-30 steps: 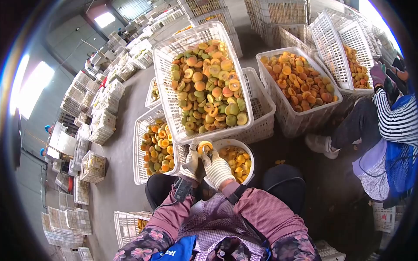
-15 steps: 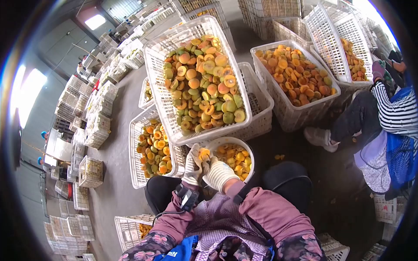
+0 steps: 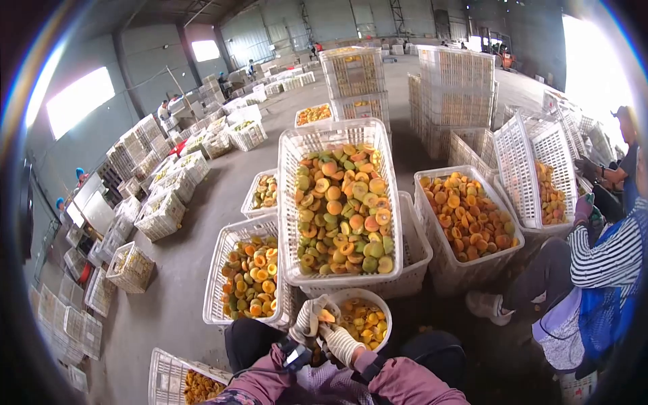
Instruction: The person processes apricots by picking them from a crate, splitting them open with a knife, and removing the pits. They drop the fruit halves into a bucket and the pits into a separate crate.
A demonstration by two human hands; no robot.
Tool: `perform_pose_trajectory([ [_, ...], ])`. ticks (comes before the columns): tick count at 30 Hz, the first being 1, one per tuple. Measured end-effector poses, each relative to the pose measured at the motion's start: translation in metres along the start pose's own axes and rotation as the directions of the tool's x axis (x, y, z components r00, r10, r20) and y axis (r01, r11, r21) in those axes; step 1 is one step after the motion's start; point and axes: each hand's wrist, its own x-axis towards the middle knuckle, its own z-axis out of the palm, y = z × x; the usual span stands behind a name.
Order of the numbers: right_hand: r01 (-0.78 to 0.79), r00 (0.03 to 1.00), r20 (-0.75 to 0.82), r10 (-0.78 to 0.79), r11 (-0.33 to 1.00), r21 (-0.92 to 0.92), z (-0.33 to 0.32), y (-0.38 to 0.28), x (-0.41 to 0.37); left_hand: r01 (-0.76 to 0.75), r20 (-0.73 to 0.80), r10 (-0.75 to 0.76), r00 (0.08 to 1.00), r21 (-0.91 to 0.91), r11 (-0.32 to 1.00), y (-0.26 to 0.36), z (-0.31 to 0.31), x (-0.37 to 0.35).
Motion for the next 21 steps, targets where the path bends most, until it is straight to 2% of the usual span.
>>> perform_pose_trajectory([
  [1,-0.131,0.985,0.111,0.133,0.991,-0.024,0.000,-0.013,-0.010,-0.045,0.135,0.044,0.990,0.006,0.999,0.010,-0.002,-0.002],
  [2,-0.268,0.937,0.218,0.273,0.962,-0.053,-0.001,-0.016,-0.019,-0.197,0.238,0.147,0.960,0.198,0.960,0.003,-0.011,0.002],
  [3,-0.299,0.937,0.185,0.297,0.954,-0.018,0.002,-0.008,-0.017,-0.254,0.321,0.211,0.923,0.099,0.962,-0.005,-0.016,0.005],
  [4,-0.387,0.890,0.248,0.382,0.922,-0.030,0.001,-0.017,-0.024,-0.302,0.388,0.281,0.878,-0.007,0.953,-0.009,-0.017,0.005],
  [6,-0.389,0.889,0.255,0.381,0.921,-0.021,0.002,-0.006,-0.023,-0.135,0.381,0.086,0.920,0.103,0.986,0.020,-0.011,-0.008],
  [7,-0.398,0.886,0.256,0.388,0.917,-0.012,0.004,-0.010,-0.027,-0.043,0.302,0.030,0.953,0.036,0.998,0.024,-0.004,-0.011],
  [8,-0.388,0.893,0.235,0.383,0.921,-0.027,0.007,-0.020,-0.036,-0.036,0.306,0.023,0.952,0.037,0.999,0.021,-0.003,-0.011],
  [10,-0.379,0.900,0.216,0.379,0.924,-0.041,0.008,-0.023,-0.038,0.195,0.176,-0.151,0.973,-0.265,0.944,0.021,0.001,-0.010],
  [11,-0.305,0.927,0.228,0.297,0.952,0.002,0.007,-0.018,-0.034,0.228,0.045,-0.237,0.970,-0.485,0.844,0.035,0.012,-0.017],
  [12,-0.228,0.948,0.237,0.212,0.973,0.045,0.006,-0.012,-0.027,0.059,-0.043,-0.086,0.995,-0.432,0.900,0.032,0.008,-0.011],
  [13,-0.146,0.940,0.308,0.146,0.989,-0.025,-0.003,0.004,-0.008,-0.089,-0.408,0.085,0.909,0.008,0.996,0.031,0.009,-0.008],
  [14,-0.146,0.939,0.310,0.146,0.989,-0.022,-0.005,0.019,0.007,-0.067,-0.608,0.377,0.698,0.469,0.880,0.029,0.009,-0.003],
  [15,0.112,0.966,0.249,-0.070,0.981,-0.158,-0.005,0.033,0.020,-0.125,-0.613,0.584,0.531,0.626,0.770,-0.006,-0.042,0.020],
  [16,0.347,0.932,0.212,-0.292,0.890,-0.297,-0.006,0.039,0.027,-0.144,-0.555,0.758,0.342,0.766,0.626,-0.040,-0.092,0.043],
  [17,0.184,0.978,0.037,-0.206,0.763,-0.619,-0.011,0.019,0.021,-0.150,-0.545,0.761,0.352,0.770,0.621,-0.033,-0.090,0.057],
  [18,0.091,0.984,-0.010,-0.179,0.547,-0.832,-0.018,0.008,0.021,-0.416,-0.616,0.623,0.482,0.466,0.781,-0.018,-0.080,0.077],
  [19,0.054,0.984,-0.032,-0.173,0.469,-0.882,-0.021,0.003,0.020,-0.567,-0.601,0.483,0.636,0.060,0.822,-0.003,-0.068,0.098],
  [20,0.016,0.985,-0.051,-0.165,0.382,-0.924,-0.025,0.000,0.021,-0.577,-0.504,0.366,0.782,-0.366,0.730,0.005,-0.057,0.116],
  [21,0.061,0.962,-0.047,-0.269,0.379,-0.923,-0.027,0.007,0.027,-0.320,-0.365,0.185,0.912,-0.354,0.879,-0.035,-0.068,0.159],
])
